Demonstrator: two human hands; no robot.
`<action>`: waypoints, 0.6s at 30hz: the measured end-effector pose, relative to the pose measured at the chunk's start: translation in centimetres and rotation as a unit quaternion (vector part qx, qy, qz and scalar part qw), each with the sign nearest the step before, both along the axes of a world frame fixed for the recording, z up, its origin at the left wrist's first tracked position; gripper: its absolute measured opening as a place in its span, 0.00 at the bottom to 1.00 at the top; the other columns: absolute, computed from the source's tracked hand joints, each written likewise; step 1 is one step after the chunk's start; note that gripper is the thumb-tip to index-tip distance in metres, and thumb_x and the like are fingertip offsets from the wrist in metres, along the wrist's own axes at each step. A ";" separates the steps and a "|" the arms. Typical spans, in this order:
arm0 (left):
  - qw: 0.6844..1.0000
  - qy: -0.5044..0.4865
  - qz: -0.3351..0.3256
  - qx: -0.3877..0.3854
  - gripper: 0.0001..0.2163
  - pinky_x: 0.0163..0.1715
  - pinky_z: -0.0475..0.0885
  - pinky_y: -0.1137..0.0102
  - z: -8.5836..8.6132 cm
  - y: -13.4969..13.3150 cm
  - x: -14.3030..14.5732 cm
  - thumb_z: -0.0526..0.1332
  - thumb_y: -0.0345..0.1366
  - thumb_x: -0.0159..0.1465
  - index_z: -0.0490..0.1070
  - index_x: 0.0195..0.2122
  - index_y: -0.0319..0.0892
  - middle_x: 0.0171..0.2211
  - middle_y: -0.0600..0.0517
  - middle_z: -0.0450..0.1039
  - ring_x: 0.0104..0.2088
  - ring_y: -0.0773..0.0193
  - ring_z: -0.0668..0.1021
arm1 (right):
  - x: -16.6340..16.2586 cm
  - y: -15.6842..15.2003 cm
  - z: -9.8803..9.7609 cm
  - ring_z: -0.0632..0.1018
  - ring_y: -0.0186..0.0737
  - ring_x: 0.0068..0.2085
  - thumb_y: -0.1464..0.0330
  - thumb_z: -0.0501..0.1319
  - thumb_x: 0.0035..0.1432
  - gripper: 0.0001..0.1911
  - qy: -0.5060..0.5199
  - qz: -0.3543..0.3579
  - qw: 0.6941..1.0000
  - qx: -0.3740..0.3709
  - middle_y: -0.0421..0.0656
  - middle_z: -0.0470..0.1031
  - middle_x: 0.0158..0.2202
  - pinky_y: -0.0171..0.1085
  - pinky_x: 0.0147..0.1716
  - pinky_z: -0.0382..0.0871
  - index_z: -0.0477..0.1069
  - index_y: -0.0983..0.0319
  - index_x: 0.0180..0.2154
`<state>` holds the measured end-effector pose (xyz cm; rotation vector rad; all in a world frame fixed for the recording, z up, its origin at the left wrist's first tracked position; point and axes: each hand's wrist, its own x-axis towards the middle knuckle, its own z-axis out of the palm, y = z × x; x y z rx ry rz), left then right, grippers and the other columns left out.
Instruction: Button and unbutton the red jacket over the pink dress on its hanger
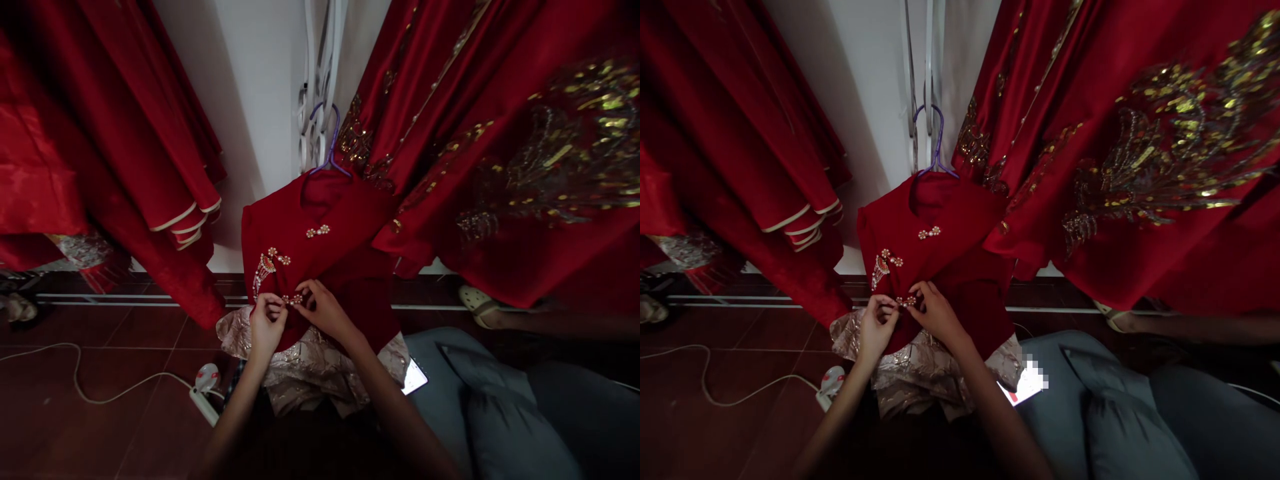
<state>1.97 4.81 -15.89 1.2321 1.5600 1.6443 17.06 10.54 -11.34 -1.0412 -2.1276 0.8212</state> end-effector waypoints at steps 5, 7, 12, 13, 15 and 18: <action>0.993 0.088 0.046 0.061 0.06 0.28 0.71 0.76 -0.7 -1.1 0.2 0.56 0.27 0.57 0.66 0.36 0.40 0.33 0.52 0.66 0.30 0.71 0.73 | 2.3 -0.3 2.9 0.73 0.30 0.30 0.69 0.63 0.52 0.15 -0.045 0.031 0.999 0.004 0.40 0.72 0.40 0.32 0.30 0.66 0.68 0.57 0.44; 0.991 0.113 0.029 0.067 0.07 0.28 0.72 0.76 -0.7 -1.3 0.4 0.57 0.28 0.58 0.68 0.38 0.40 0.37 0.51 0.65 0.30 0.71 0.73 | 3.1 -0.4 4.0 0.74 0.32 0.32 0.68 0.61 0.55 0.11 -0.038 0.018 0.999 0.004 0.40 0.74 0.36 0.32 0.31 0.66 0.69 0.57 0.42; 0.988 0.139 -0.001 0.071 0.09 0.30 0.73 0.75 -0.2 -1.2 0.6 0.59 0.35 0.61 0.73 0.42 0.43 0.38 0.50 0.67 0.29 0.72 0.74 | 3.6 -0.2 4.5 0.75 0.33 0.34 0.67 0.59 0.57 0.08 -0.016 0.008 1.000 -0.011 0.39 0.76 0.34 0.32 0.32 0.67 0.71 0.57 0.40; 0.987 0.145 0.000 0.070 0.09 0.30 0.73 0.75 -0.2 -1.1 0.7 0.60 0.36 0.61 0.74 0.41 0.44 0.38 0.51 0.67 0.29 0.72 0.74 | 3.6 -0.2 4.4 0.75 0.33 0.33 0.66 0.59 0.57 0.08 -0.017 0.009 1.000 -0.011 0.39 0.76 0.34 0.32 0.32 0.67 0.71 0.57 0.40; 0.986 0.151 0.000 0.067 0.09 0.30 0.73 0.75 -0.2 -1.1 0.7 0.61 0.37 0.60 0.75 0.41 0.44 0.37 0.51 0.68 0.28 0.72 0.74 | 3.4 -0.2 4.2 0.75 0.33 0.33 0.66 0.59 0.57 0.07 -0.019 0.014 1.000 -0.009 0.38 0.76 0.34 0.33 0.32 0.67 0.71 0.57 0.39; 0.987 0.146 0.001 0.065 0.10 0.31 0.73 0.75 -0.2 -1.1 0.7 0.62 0.38 0.59 0.75 0.42 0.44 0.38 0.51 0.69 0.28 0.72 0.74 | 3.0 -0.3 4.1 0.76 0.33 0.33 0.66 0.59 0.57 0.07 -0.018 0.023 1.000 -0.006 0.39 0.77 0.34 0.33 0.33 0.67 0.72 0.57 0.39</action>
